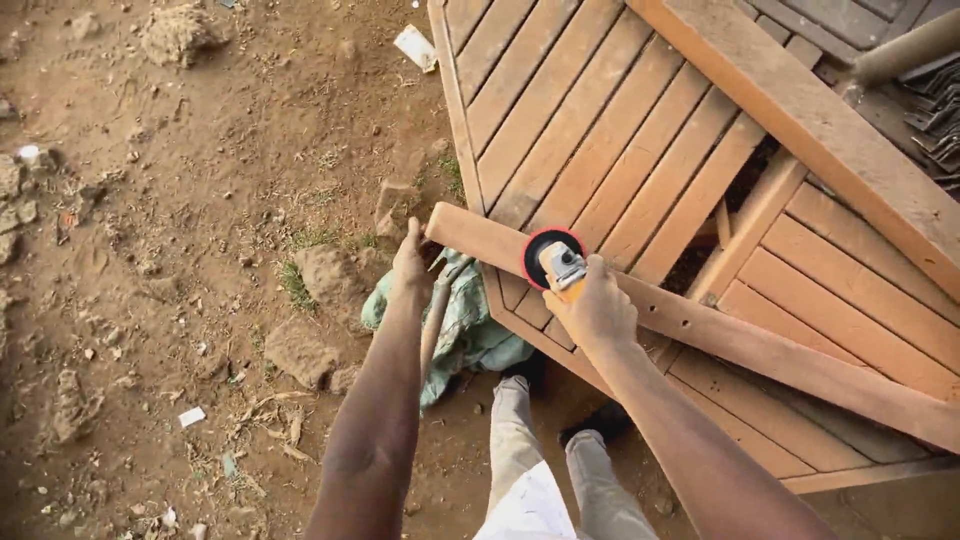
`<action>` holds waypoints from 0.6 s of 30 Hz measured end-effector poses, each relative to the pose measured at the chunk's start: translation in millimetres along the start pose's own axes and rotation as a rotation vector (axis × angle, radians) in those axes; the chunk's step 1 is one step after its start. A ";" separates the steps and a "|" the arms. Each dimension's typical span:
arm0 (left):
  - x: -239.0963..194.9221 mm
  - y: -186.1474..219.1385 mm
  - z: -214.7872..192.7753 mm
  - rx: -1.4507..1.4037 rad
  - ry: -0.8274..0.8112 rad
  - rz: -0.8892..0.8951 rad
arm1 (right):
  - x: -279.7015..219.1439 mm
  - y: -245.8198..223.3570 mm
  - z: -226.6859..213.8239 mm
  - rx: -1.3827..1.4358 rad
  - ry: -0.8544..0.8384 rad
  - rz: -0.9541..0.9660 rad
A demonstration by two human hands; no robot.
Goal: Sanding a long wooden plank with a power sander to smooth the surface.
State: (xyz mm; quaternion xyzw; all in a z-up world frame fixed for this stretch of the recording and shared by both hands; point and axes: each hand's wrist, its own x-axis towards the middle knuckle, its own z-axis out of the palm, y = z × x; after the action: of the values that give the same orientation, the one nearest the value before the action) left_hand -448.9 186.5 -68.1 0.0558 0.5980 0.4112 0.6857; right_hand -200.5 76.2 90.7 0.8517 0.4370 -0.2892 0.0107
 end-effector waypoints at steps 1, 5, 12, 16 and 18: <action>5.0 -5.5 1.2 0.027 0.032 0.025 | -2.0 0.0 0.7 -0.004 -0.030 -0.016; -4.4 -18.6 28.0 0.074 0.118 0.113 | -25.2 22.9 -26.3 0.030 -0.083 0.103; 20.9 -34.5 30.6 -0.067 0.193 0.189 | -53.9 183.3 -53.6 0.048 0.076 0.414; -45.2 6.2 74.2 0.079 0.384 0.210 | -94.8 202.7 -113.6 0.216 0.198 0.680; -77.7 24.4 92.5 0.189 0.484 0.149 | -117.7 196.9 -139.8 0.333 0.229 0.810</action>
State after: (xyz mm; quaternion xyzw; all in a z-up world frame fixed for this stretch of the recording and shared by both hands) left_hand -376.8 191.9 31.6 0.0635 0.7746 0.4041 0.4824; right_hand -38.2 -94.4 220.0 0.9706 0.0145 -0.2319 -0.0626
